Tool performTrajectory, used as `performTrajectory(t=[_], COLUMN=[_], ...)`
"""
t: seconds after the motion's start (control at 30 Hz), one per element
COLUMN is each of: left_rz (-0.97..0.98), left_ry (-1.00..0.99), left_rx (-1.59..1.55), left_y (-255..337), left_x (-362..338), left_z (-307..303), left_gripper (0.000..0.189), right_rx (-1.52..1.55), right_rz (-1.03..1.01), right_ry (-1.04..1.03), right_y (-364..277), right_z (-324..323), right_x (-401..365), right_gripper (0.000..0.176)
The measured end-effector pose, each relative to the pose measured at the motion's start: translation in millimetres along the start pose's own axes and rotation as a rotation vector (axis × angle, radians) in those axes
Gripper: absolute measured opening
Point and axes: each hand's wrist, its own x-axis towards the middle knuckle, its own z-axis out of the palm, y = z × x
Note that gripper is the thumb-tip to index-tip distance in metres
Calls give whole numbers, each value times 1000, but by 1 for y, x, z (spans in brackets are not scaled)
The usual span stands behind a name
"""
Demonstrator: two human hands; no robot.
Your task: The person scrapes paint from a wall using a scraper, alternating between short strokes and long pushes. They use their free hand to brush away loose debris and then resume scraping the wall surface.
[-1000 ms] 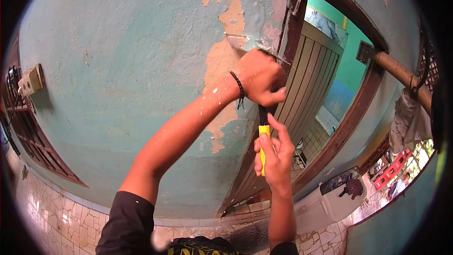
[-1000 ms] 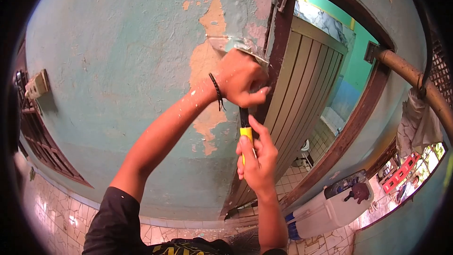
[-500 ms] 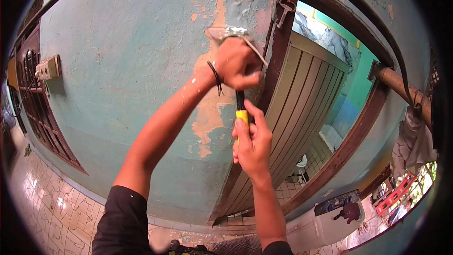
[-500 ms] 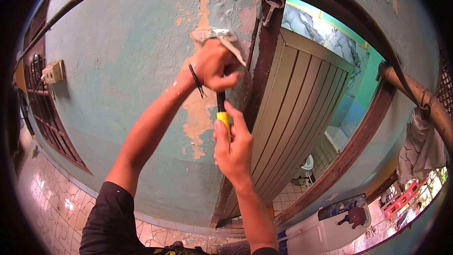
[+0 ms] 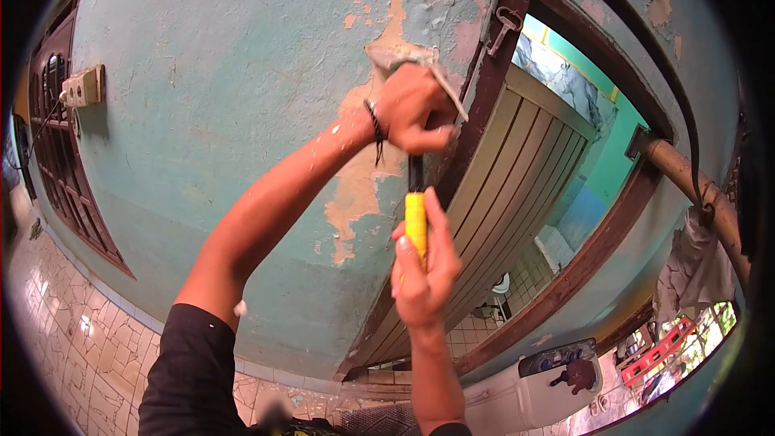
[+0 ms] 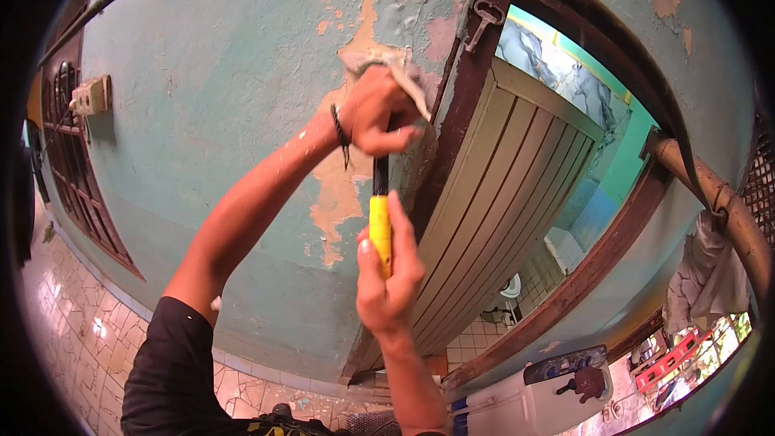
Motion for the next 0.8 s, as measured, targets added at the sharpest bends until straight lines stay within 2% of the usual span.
performTrajectory(t=[0.13,0.37,0.47,0.5,0.6,0.63,0.8], left_rz=[-42,5,75,13,80,59,22], left_ry=[-11,-32,24,-16,56,22,49], left_rx=[17,12,62,47,155,117,85], left_y=[-1,10,-10,-19,-43,-43,-28], left_x=[26,-1,25,34,66,71,52], left_z=[-21,-10,-26,-37,-56,-62,-55], left_gripper=[43,44,42,42,43,44,44], right_rx=[9,-1,-37,16,95,92,68], right_rz=[23,63,-84,-81,-72,-65,-6], right_ry=[-17,22,18,9,-19,-21,-30], right_y=[-40,-19,-10,-17,-40,-46,-60], right_z=[-1,10,12,19,28,28,33], right_x=[20,-7,25,39,71,76,52], right_gripper=[59,59,58,57,58,59,60])
